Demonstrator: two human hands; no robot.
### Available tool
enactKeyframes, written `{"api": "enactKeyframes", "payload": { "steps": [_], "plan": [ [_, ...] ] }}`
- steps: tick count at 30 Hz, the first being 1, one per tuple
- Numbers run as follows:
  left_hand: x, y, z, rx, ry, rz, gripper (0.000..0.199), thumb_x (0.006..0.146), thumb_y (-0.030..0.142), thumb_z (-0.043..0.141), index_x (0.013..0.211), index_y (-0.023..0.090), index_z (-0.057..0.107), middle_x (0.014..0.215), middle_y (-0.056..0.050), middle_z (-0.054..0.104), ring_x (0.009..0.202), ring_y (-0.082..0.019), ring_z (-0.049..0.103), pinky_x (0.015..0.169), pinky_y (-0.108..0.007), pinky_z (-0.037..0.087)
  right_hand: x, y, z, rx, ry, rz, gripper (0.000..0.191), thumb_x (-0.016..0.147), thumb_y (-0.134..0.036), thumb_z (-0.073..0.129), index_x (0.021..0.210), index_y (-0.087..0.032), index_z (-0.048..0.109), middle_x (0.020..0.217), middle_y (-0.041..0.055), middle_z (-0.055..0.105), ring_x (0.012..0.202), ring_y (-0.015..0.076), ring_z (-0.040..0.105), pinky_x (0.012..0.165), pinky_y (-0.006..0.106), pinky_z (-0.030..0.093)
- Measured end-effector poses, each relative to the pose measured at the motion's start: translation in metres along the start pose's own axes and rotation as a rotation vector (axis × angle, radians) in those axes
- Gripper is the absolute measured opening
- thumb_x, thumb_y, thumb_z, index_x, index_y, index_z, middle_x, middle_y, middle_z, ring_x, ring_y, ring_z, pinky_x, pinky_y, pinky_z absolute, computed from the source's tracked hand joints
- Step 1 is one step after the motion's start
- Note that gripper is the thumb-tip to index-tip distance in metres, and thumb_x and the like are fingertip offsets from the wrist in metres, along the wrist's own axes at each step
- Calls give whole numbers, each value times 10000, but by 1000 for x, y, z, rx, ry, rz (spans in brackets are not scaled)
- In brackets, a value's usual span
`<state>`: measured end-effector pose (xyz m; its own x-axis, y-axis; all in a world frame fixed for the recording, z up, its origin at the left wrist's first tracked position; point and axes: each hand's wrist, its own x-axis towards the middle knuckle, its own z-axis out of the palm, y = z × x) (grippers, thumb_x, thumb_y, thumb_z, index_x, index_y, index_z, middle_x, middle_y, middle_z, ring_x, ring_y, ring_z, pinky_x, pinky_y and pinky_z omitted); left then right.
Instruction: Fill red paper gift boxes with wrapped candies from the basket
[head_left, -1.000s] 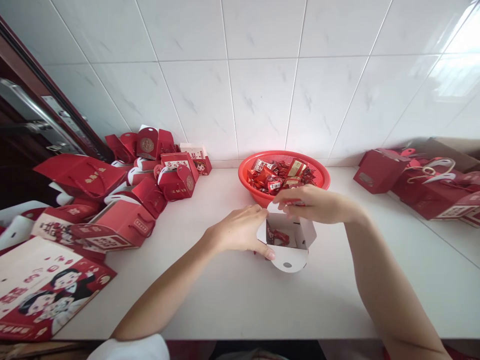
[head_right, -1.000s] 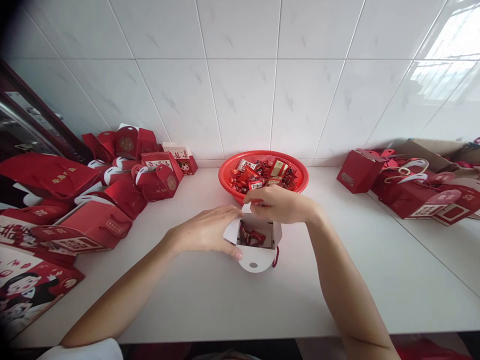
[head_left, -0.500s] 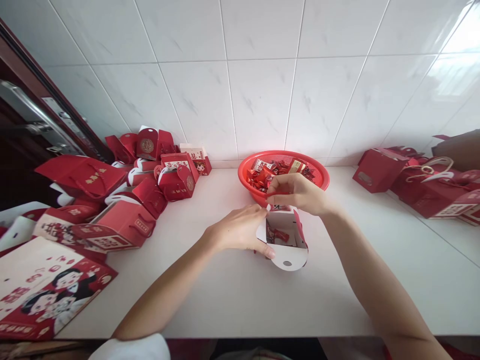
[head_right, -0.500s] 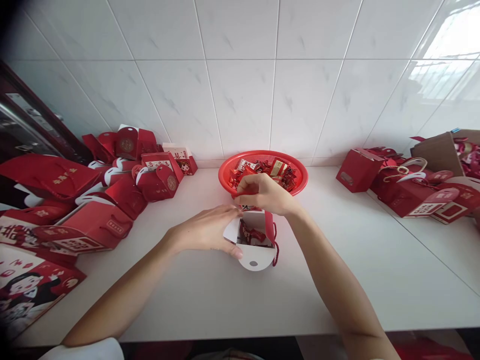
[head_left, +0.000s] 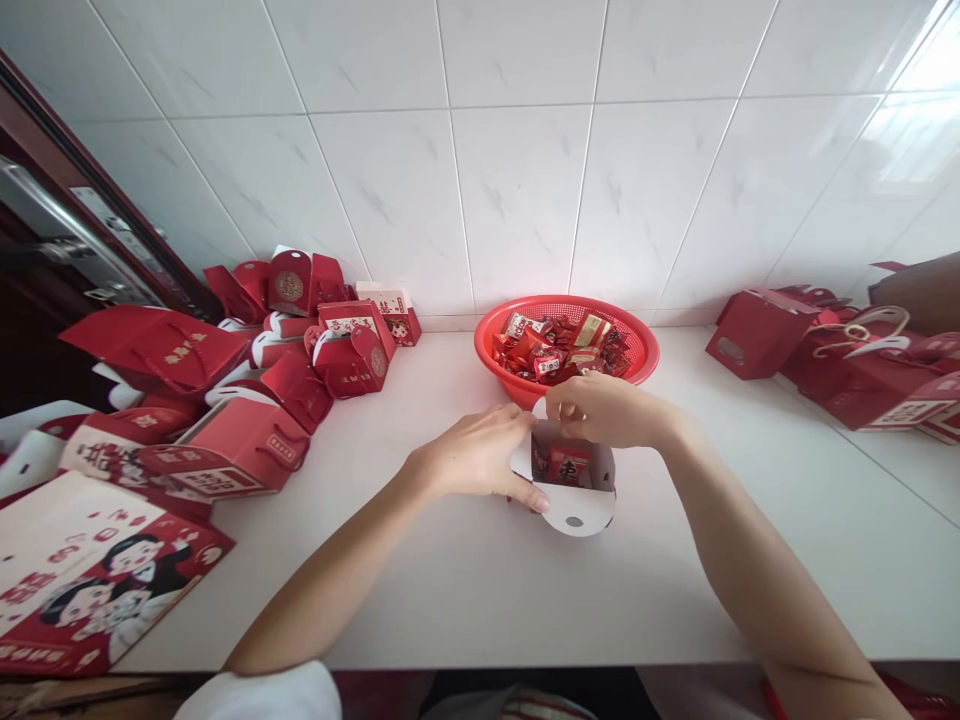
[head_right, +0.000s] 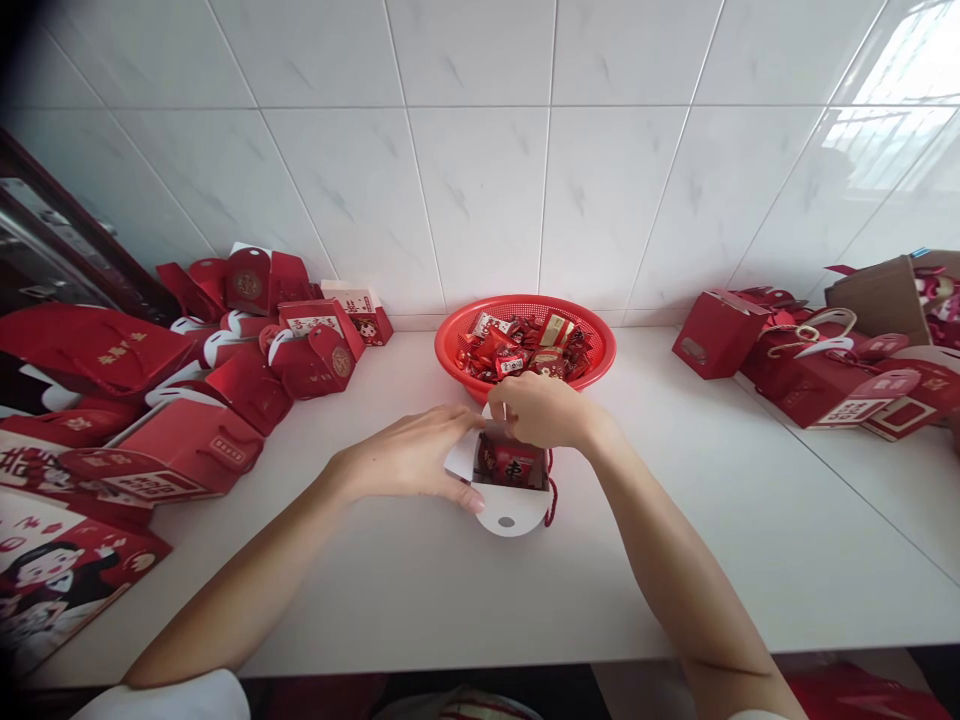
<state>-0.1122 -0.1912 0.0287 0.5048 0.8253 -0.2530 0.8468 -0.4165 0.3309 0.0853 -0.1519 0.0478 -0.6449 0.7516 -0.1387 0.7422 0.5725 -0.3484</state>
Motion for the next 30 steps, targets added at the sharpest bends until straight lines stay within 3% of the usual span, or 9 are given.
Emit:
{"api": "enactKeyframes", "payload": {
  "steps": [4, 11, 16, 23, 27, 30],
  "plan": [
    [0, -2, 2, -5, 1, 5, 824, 642, 733, 738, 1305, 278, 558, 1372, -90, 582, 1274, -360, 534, 970, -391, 460, -3, -1, -1, -90, -35, -12, 256, 791, -56, 592, 970, -213, 685, 1020, 53, 736, 897, 228, 634, 610, 277, 365],
    [-1, 0, -1, -25, -13, -7, 757, 658, 718, 734, 1265, 296, 571, 1263, -71, 615, 1193, -339, 570, 925, -379, 471, -6, -16, 4, -77, -81, -108, 266, 853, -47, 499, 899, -200, 712, 874, 59, 723, 705, 185, 612, 555, 289, 322],
    [0, 0, 1, -20, -5, -4, 797, 641, 727, 742, 1272, 274, 567, 1275, -82, 607, 1194, -336, 570, 909, -373, 479, -1, -15, 14, -198, -153, -62, 273, 787, -22, 506, 841, -186, 718, 792, 66, 710, 604, 167, 584, 523, 297, 284],
    [2, -4, 5, -19, 7, 25, 883, 633, 760, 721, 1350, 280, 532, 1302, -79, 603, 1216, -345, 558, 916, -372, 468, -2, -16, 11, -321, -277, -21, 229, 761, -49, 528, 812, -181, 708, 670, 54, 657, 549, 172, 572, 510, 292, 295],
    [3, -3, 6, -26, 5, 42, 861, 638, 764, 710, 1333, 285, 540, 1303, -74, 606, 1235, -345, 545, 922, -369, 463, 1, -17, 12, -330, -305, 4, 180, 754, -92, 562, 803, -178, 712, 703, 59, 678, 567, 185, 589, 494, 291, 309],
    [2, -1, 6, -22, 8, 28, 809, 639, 748, 719, 1275, 273, 564, 1273, -84, 614, 1212, -343, 559, 900, -367, 471, 0, -12, 9, -188, -265, -59, 204, 816, -133, 545, 871, -183, 735, 822, 70, 731, 642, 194, 638, 513, 290, 365]
  ]
}}
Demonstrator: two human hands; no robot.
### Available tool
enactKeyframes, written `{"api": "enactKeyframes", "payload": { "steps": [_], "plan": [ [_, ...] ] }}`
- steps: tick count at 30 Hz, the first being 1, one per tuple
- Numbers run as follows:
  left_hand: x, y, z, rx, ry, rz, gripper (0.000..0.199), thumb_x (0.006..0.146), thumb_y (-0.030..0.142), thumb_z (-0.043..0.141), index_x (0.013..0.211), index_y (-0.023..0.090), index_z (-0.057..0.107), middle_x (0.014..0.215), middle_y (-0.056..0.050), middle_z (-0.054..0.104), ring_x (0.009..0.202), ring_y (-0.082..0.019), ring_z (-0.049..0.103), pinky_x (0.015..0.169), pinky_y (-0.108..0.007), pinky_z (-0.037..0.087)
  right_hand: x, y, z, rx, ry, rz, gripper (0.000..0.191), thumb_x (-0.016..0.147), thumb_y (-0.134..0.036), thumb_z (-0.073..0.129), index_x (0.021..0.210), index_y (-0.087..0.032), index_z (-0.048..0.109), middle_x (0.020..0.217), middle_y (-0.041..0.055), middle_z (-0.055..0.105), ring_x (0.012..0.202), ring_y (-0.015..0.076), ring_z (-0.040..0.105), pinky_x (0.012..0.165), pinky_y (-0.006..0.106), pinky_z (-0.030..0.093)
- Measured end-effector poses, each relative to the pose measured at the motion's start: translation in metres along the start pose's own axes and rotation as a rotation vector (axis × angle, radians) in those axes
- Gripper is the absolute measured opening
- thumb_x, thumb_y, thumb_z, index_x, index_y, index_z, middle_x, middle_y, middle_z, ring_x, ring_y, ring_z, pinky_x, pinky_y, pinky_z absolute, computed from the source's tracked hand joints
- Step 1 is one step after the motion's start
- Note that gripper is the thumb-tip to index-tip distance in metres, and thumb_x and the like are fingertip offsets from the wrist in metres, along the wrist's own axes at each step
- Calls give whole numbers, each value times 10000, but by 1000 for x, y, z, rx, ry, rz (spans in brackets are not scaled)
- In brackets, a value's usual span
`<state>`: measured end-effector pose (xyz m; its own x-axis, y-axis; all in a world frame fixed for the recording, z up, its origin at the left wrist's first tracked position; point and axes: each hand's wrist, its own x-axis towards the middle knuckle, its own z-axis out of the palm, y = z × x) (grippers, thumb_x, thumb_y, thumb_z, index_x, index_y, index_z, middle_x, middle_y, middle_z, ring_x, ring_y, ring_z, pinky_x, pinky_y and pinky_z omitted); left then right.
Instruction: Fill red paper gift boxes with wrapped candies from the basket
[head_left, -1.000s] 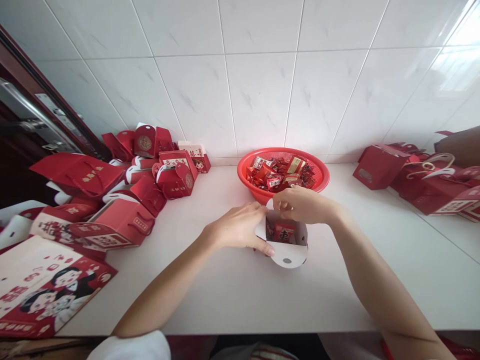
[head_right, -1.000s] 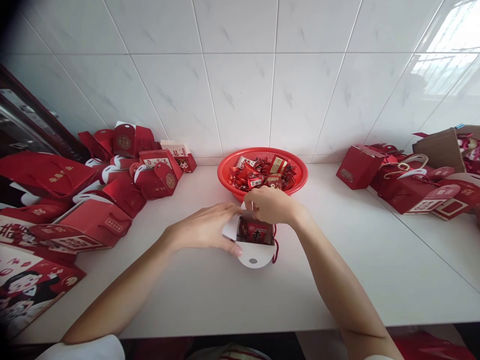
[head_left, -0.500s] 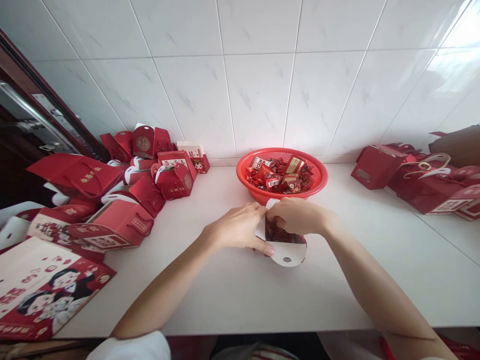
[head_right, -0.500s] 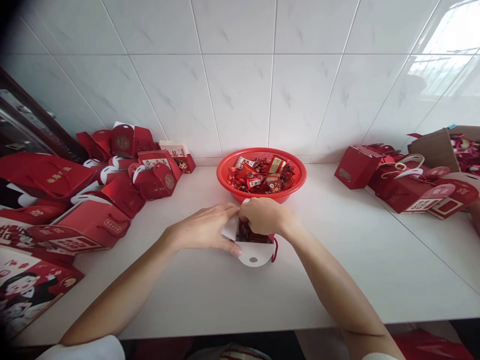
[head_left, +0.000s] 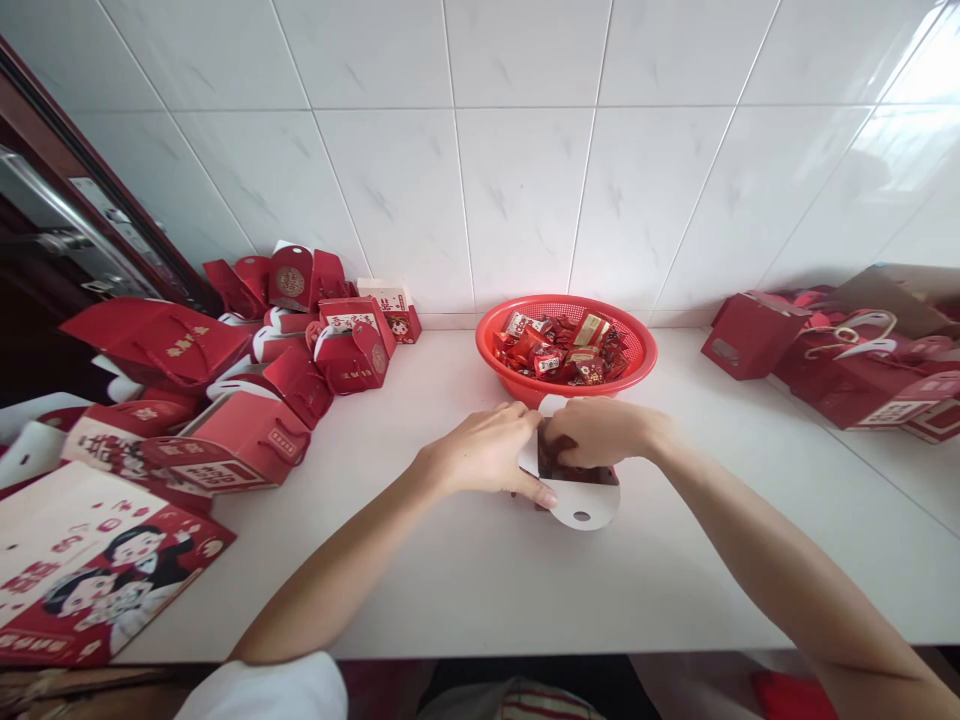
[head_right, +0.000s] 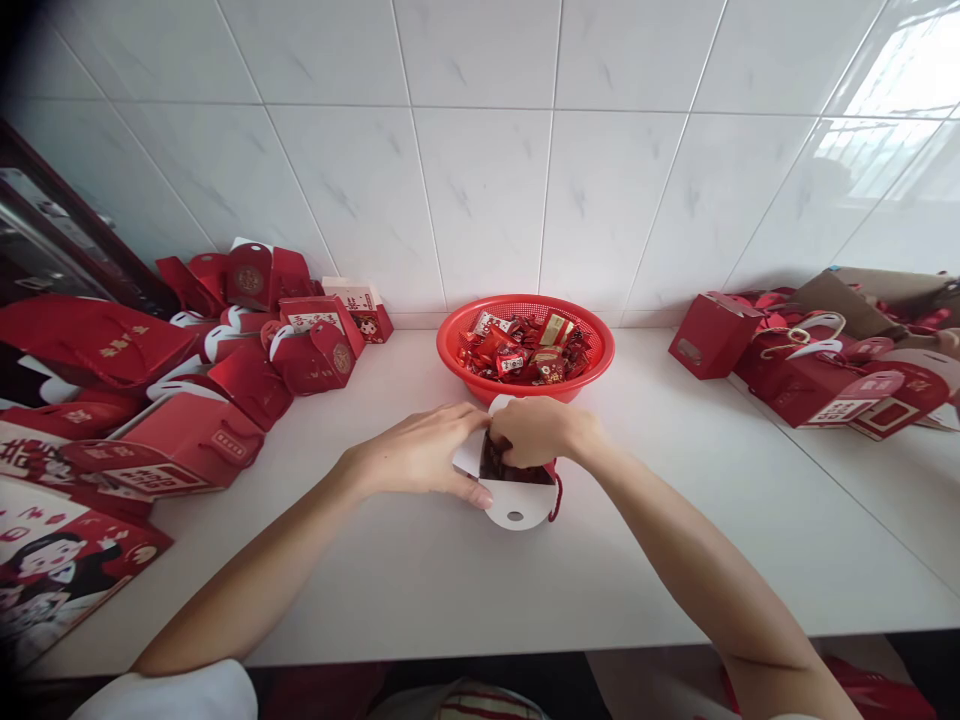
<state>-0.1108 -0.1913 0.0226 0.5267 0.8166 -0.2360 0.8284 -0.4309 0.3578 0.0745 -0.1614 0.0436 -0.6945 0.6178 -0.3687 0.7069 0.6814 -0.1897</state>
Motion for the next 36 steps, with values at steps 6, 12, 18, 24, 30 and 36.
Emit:
{"api": "enactKeyframes", "payload": {
  "steps": [6, 12, 18, 24, 30, 36],
  "plan": [
    [-3, 5, -2, 30, -10, -21, 790, 663, 754, 695, 1245, 238, 555, 1271, -108, 602, 1176, -340, 570, 876, -372, 475, -28, 32, 6, 351, 412, -161, 211, 919, -345, 584, 951, -217, 748, 981, 55, 766, 851, 208, 696, 750, 322, 528],
    [-4, 9, -1, 59, 10, -5, 758, 679, 766, 675, 1173, 200, 576, 1237, -123, 598, 1107, -338, 587, 817, -369, 473, -47, 58, 47, 587, 737, -189, 388, 784, -502, 788, 1082, -262, 725, 1143, 66, 746, 1073, 283, 685, 955, 429, 545],
    [-9, 7, -6, -12, 74, 17, 704, 711, 722, 687, 1214, 239, 594, 1207, -79, 611, 1072, -303, 608, 796, -335, 470, -30, 61, 90, 758, 915, -226, 511, 750, -500, 826, 1184, -280, 669, 1254, 90, 691, 1176, 300, 634, 1005, 476, 525],
    [-8, 7, -8, -181, 299, 95, 368, 872, 517, 643, 1074, 210, 668, 1152, -67, 646, 952, -222, 647, 797, -324, 515, -21, 56, 106, 815, 904, -193, 324, 754, -471, 831, 980, -264, 724, 1305, 107, 665, 1239, 320, 611, 1049, 493, 489],
    [-1, 8, 3, -322, 253, 257, 315, 920, 269, 577, 1223, 214, 641, 1295, -79, 641, 887, -165, 687, 764, -290, 571, -25, 53, 110, 849, 816, -209, 243, 860, -468, 733, 1017, -287, 773, 1387, 95, 634, 1276, 322, 597, 1074, 502, 468],
    [6, 0, 7, -152, 327, 186, 516, 850, 219, 647, 1358, 287, 585, 1484, -76, 492, 1264, -271, 582, 1042, -403, 509, -24, 51, 111, 848, 809, -238, 343, 920, -534, 628, 1091, -276, 773, 1436, 117, 606, 1315, 355, 568, 1072, 539, 465]
  ]
}}
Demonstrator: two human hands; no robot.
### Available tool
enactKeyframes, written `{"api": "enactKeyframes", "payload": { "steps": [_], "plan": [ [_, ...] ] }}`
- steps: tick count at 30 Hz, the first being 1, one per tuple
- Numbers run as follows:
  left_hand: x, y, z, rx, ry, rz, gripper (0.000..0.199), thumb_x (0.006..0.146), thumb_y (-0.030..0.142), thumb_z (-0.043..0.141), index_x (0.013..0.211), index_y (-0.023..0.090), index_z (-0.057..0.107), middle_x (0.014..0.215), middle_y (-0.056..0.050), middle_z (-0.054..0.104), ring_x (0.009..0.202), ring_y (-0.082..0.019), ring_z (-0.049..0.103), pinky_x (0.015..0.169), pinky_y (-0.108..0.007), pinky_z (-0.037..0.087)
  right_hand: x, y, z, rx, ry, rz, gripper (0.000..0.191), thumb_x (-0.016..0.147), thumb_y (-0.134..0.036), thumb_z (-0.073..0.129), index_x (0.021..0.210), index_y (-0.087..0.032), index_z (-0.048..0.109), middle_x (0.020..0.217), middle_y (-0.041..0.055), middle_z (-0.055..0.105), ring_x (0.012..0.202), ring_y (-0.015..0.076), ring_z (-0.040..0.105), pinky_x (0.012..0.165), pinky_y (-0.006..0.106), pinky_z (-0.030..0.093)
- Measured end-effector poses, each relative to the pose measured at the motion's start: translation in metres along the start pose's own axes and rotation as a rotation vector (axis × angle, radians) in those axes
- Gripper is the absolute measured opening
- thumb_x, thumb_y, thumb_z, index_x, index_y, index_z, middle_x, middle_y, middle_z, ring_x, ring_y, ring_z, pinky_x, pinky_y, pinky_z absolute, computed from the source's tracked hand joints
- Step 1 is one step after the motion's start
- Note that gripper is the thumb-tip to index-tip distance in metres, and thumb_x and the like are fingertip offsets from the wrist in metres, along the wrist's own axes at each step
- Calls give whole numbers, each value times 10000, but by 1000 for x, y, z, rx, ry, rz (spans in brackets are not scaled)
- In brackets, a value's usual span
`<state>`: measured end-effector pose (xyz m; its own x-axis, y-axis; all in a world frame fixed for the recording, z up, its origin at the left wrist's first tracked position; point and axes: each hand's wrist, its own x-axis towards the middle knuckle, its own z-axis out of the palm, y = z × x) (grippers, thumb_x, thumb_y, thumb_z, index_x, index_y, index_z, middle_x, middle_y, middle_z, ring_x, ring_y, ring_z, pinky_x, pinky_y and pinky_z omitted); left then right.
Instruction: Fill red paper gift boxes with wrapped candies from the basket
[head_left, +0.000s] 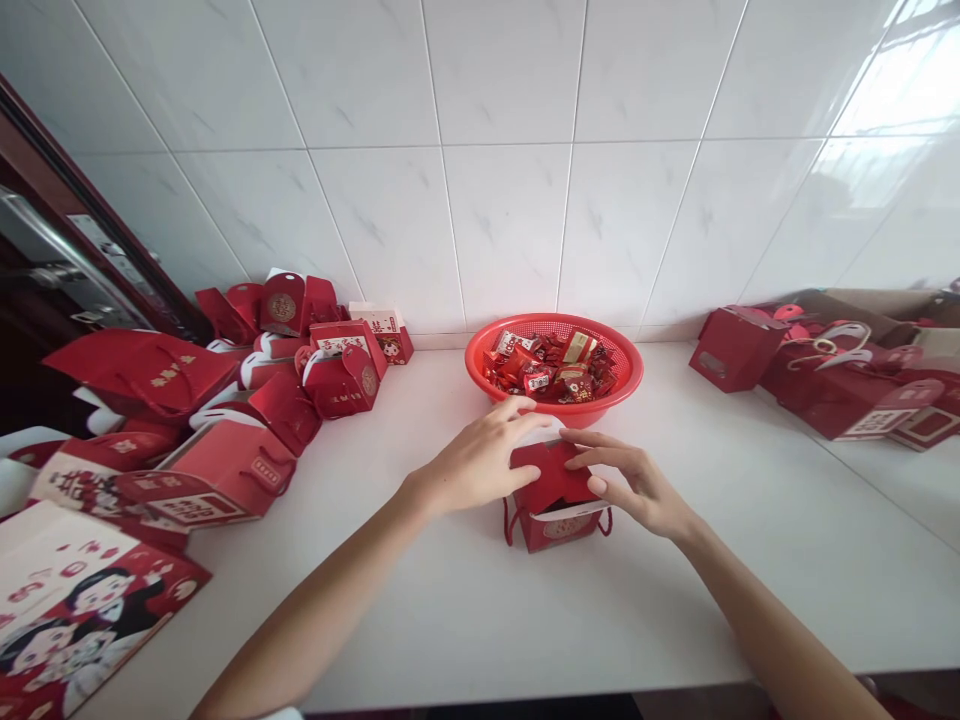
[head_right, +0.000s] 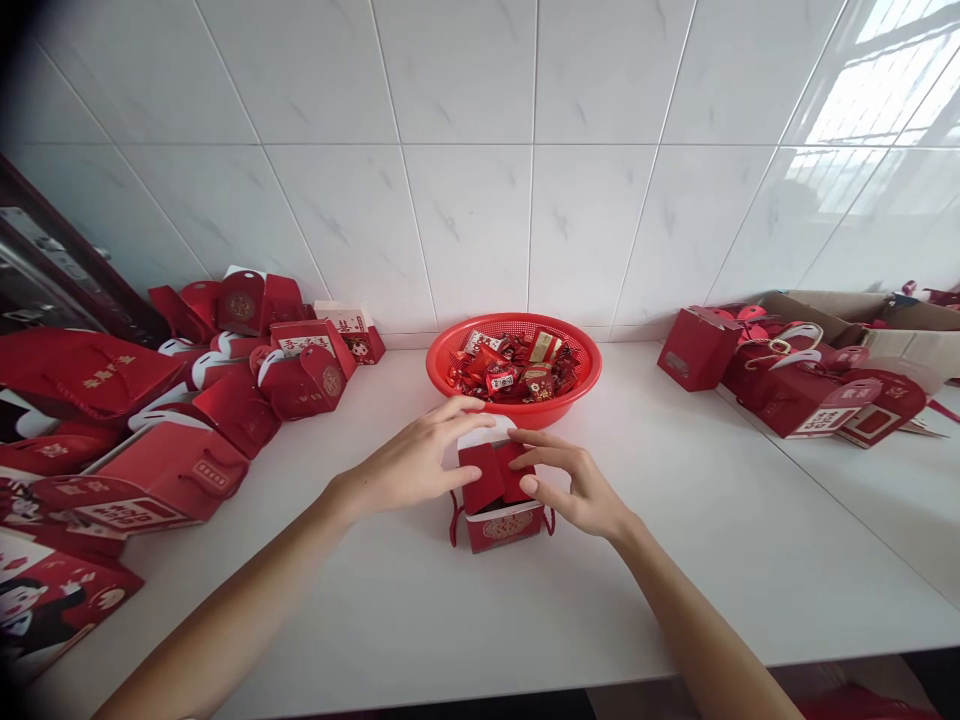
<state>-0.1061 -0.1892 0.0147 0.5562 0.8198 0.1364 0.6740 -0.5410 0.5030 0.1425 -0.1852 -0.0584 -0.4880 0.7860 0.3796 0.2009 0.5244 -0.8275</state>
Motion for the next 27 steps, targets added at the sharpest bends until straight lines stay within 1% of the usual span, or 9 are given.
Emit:
{"api": "enactKeyframes", "payload": {
  "steps": [3, 5, 7, 13, 16, 19, 21, 22, 27],
  "plan": [
    [3, -3, 2, 42, 41, -124, 680, 815, 281, 711, 1455, 278, 481, 1554, -108, 405, 1405, -337, 453, 1108, -461, 455, 0, 2, -2, 4, -28, -52, 471, 874, -645, 623, 1141, -282, 761, 1467, 127, 576, 1345, 380, 537, 1079, 560, 452],
    [4, -3, 3, 19, 9, -177, 777, 808, 306, 726, 1511, 281, 398, 1591, -116, 354, 1424, -346, 432, 1110, -468, 451, 0, 4, -2, -17, -61, -86, 574, 795, -716, 667, 1163, -284, 751, 1492, 136, 549, 1363, 397, 513, 1083, 569, 445],
    [4, -3, 4, -8, -8, -203, 834, 804, 303, 726, 1542, 291, 338, 1596, -113, 341, 1412, -343, 447, 1091, -460, 468, 0, 6, -3, -60, -80, -102, 612, 732, -713, 734, 1167, -282, 742, 1514, 141, 520, 1375, 400, 498, 1083, 560, 450],
    [1, -2, 9, -72, 1, -215, 896, 774, 277, 731, 1559, 294, 301, 1537, -116, 423, 1392, -338, 461, 1056, -442, 482, 0, 4, -3, -155, -14, -73, 438, 810, -544, 759, 1152, -273, 719, 1478, 143, 534, 1328, 359, 548, 1057, 518, 486],
    [0, 1, 9, -86, -7, -201, 885, 758, 287, 741, 1540, 282, 327, 1467, -113, 513, 1315, -325, 531, 1006, -415, 498, 1, 4, -3, -161, 38, -34, 444, 820, -518, 760, 1190, -283, 693, 1441, 132, 569, 1312, 354, 559, 1057, 527, 482],
    [0, 4, 6, -61, -46, -172, 542, 776, 335, 725, 1289, 239, 578, 1233, -85, 654, 1085, -283, 643, 880, -376, 524, 2, 4, -3, -116, 70, -16, 494, 827, -499, 755, 1263, -296, 642, 1370, 109, 623, 1252, 328, 596, 1040, 524, 494],
    [0, 7, 3, -39, -63, -150, 296, 821, 392, 684, 1053, 211, 652, 1080, -65, 680, 952, -249, 658, 803, -354, 517, 3, 5, -3, -78, 67, 1, 494, 840, -485, 741, 1281, -298, 620, 1325, 95, 649, 1204, 307, 618, 1029, 520, 502],
    [0, 8, 2, -32, -67, -139, 251, 855, 425, 646, 975, 204, 657, 1024, -59, 679, 904, -235, 655, 774, -348, 509, 4, 5, -3, -64, 63, 15, 488, 842, -480, 737, 1278, -297, 616, 1312, 90, 653, 1195, 302, 620, 1030, 522, 501],
    [0, 11, 1, -45, -90, -101, 459, 989, 517, 403, 783, 196, 658, 964, -59, 648, 809, -196, 626, 723, -338, 479, 4, 8, -1, -3, 28, 89, 476, 838, -493, 729, 1253, -286, 622, 1298, 87, 652, 1204, 300, 609, 1049, 536, 489]
  ]
}}
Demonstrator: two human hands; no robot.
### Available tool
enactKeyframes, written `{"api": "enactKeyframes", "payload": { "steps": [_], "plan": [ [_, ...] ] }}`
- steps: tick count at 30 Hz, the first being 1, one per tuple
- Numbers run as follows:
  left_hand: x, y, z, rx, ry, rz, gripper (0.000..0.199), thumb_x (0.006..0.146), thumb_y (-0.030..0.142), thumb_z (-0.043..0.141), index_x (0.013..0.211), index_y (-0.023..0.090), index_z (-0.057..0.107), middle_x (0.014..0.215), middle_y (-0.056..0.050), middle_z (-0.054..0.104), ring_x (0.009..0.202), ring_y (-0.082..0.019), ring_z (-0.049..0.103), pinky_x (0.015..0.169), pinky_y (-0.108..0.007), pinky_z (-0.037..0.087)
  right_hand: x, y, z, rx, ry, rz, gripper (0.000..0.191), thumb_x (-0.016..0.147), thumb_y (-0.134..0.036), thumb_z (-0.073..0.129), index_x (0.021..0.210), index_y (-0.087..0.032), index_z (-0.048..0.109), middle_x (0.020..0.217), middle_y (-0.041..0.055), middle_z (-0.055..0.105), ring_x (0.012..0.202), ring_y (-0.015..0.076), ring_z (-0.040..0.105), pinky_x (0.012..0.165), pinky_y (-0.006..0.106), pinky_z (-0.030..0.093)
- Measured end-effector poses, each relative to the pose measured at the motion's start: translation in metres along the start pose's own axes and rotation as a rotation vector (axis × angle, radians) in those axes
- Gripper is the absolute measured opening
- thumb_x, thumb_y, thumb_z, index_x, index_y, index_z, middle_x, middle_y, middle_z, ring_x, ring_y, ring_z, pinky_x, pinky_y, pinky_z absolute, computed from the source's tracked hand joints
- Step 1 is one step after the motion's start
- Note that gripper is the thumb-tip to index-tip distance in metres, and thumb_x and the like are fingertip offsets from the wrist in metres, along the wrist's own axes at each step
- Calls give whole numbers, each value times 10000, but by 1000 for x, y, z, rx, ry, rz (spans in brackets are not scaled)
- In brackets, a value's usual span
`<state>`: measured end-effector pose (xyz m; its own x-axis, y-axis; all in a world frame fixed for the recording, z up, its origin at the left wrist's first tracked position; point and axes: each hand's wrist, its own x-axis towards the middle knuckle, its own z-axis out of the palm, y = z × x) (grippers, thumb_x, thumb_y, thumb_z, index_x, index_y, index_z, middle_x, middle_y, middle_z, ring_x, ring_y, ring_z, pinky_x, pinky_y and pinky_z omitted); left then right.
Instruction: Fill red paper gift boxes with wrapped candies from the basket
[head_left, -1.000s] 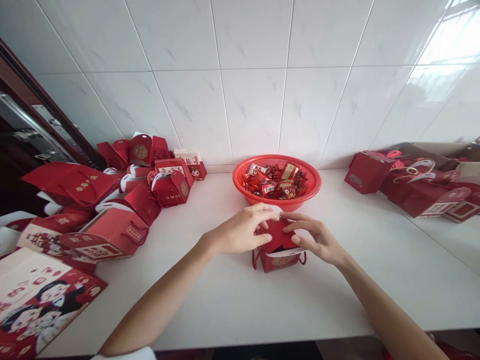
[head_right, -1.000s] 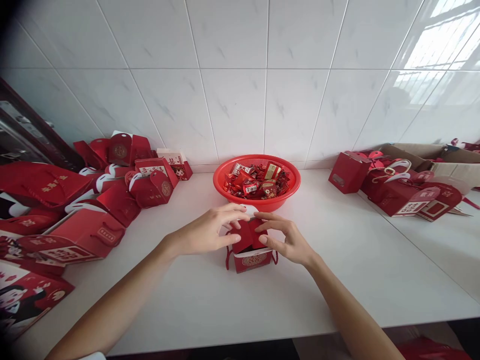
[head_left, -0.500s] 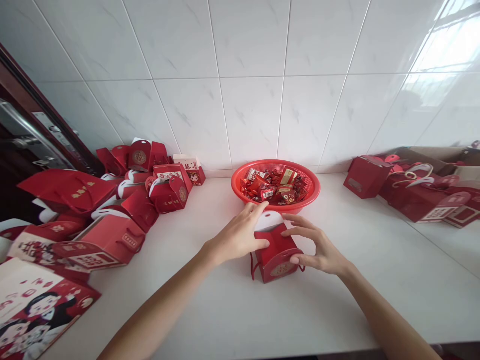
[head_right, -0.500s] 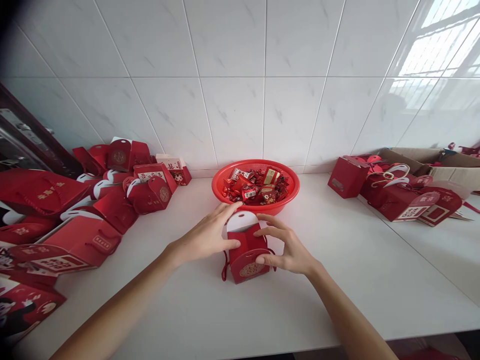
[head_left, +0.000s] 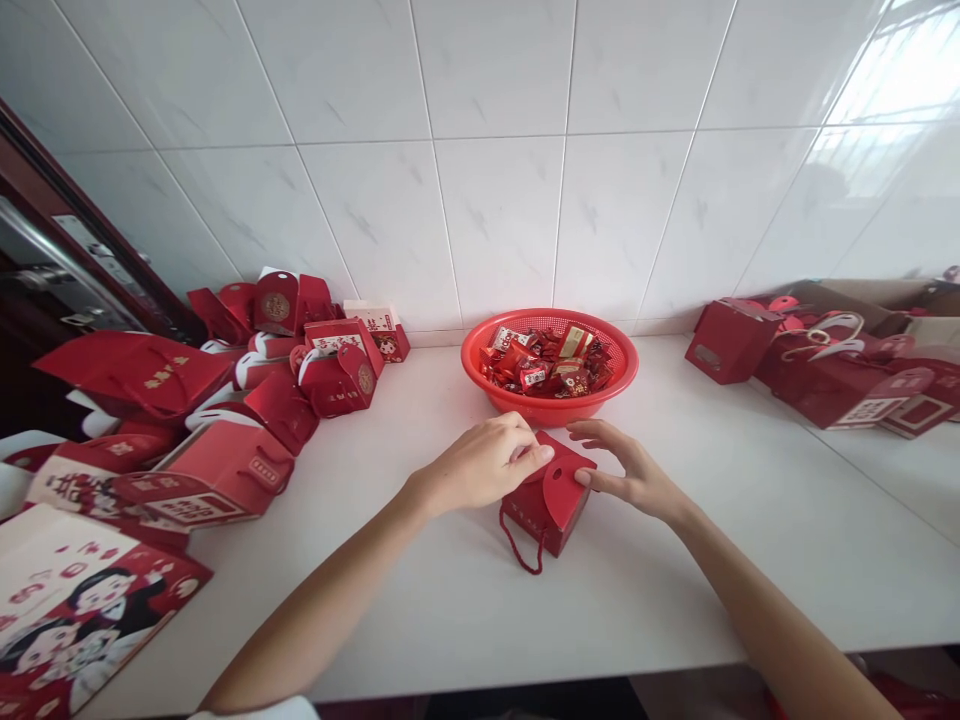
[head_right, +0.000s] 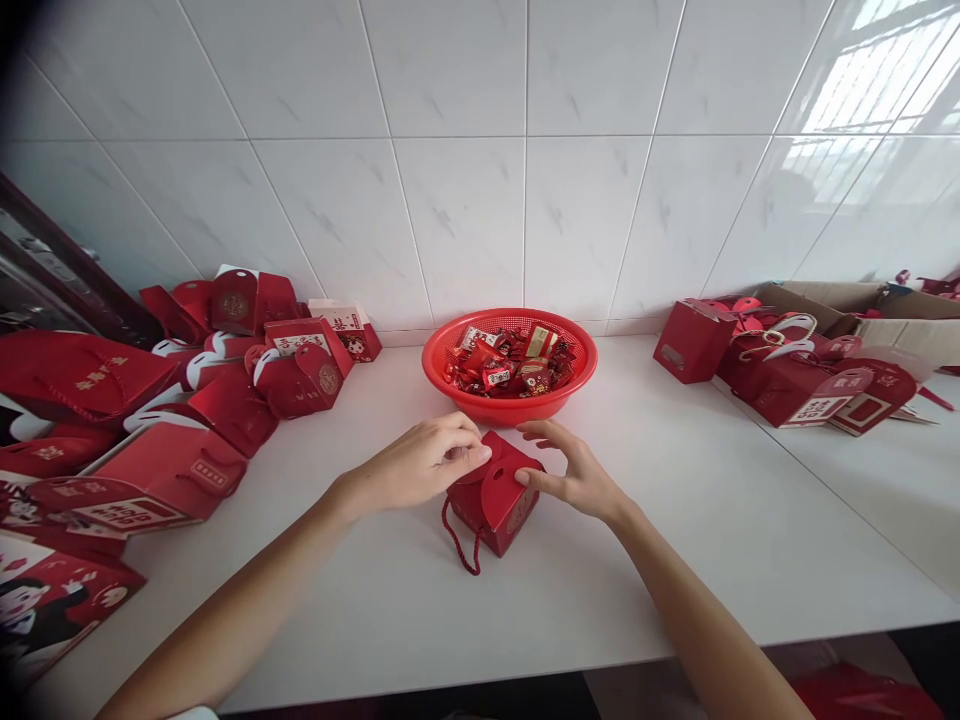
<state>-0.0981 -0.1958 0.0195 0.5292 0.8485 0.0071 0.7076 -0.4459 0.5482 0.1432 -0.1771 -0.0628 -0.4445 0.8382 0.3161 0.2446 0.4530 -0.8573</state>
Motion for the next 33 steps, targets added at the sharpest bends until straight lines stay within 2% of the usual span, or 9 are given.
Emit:
{"api": "enactKeyframes", "payload": {
  "steps": [6, 10, 14, 16, 19, 22, 24, 28, 33],
  "plan": [
    [-1, 0, 6, 12, -38, -92, 286, 868, 489, 629, 947, 214, 637, 1062, -44, 608, 812, -191, 623, 673, -306, 464, 0, 7, 4, 57, -38, 80, 554, 884, -603, 634, 1330, -277, 593, 1388, 107, 613, 1287, 315, 568, 1086, 545, 457],
    [1, -3, 6, -18, -80, -42, 228, 869, 438, 643, 936, 222, 613, 1015, -21, 638, 864, -197, 618, 705, -295, 449, 2, 13, 6, 157, -38, 240, 591, 938, -673, 481, 1352, -274, 616, 1433, 109, 600, 1342, 324, 540, 1118, 549, 430],
    [4, -5, 4, -70, -129, 19, 181, 863, 389, 651, 928, 222, 625, 1024, -13, 671, 911, -203, 626, 733, -291, 454, 5, 16, 7, 216, -75, 288, 478, 935, -533, 555, 1336, -284, 630, 1418, 84, 621, 1288, 297, 592, 1087, 512, 471],
    [4, -5, 3, -85, -147, 34, 170, 858, 369, 651, 942, 223, 636, 1075, -18, 673, 938, -203, 630, 758, -290, 463, 6, 16, 8, 203, -139, 221, 396, 905, -428, 602, 1259, -267, 673, 1342, 73, 670, 1201, 286, 643, 1020, 479, 519],
    [3, -4, 2, -73, -152, 21, 186, 855, 378, 648, 975, 236, 647, 1117, -22, 676, 973, -212, 634, 766, -289, 468, 6, 16, 9, 132, -178, 150, 255, 859, -351, 637, 1053, -216, 732, 1098, 59, 752, 1006, 259, 698, 904, 430, 558],
    [0, -3, 1, -31, -163, -10, 214, 876, 414, 618, 1021, 257, 640, 1068, -17, 695, 965, -224, 638, 745, -293, 461, 6, 16, 6, 111, -132, 171, 168, 837, -350, 655, 857, -199, 724, 890, 37, 746, 853, 223, 687, 805, 377, 557],
    [-1, -3, 1, -11, -169, -12, 226, 892, 426, 596, 1043, 262, 635, 1061, -19, 702, 960, -228, 641, 749, -299, 460, 6, 13, 2, 165, -109, 213, 186, 831, -370, 660, 769, -198, 690, 800, 24, 719, 765, 197, 660, 747, 348, 539],
    [-4, -3, 2, 9, -185, -4, 229, 922, 436, 556, 1051, 263, 633, 1068, -30, 708, 961, -232, 651, 759, -302, 459, 5, 6, -9, 381, -34, 257, 216, 806, -385, 678, 698, -204, 628, 713, 22, 684, 696, 182, 625, 722, 342, 511],
    [-3, -4, 6, 10, -171, -19, 267, 920, 436, 567, 1122, 269, 620, 1130, -47, 681, 1026, -236, 637, 821, -309, 474, 5, -1, -21, 558, 142, 166, 252, 775, -408, 724, 673, -239, 568, 588, -16, 559, 619, 177, 575, 687, 360, 503]
  ]
}}
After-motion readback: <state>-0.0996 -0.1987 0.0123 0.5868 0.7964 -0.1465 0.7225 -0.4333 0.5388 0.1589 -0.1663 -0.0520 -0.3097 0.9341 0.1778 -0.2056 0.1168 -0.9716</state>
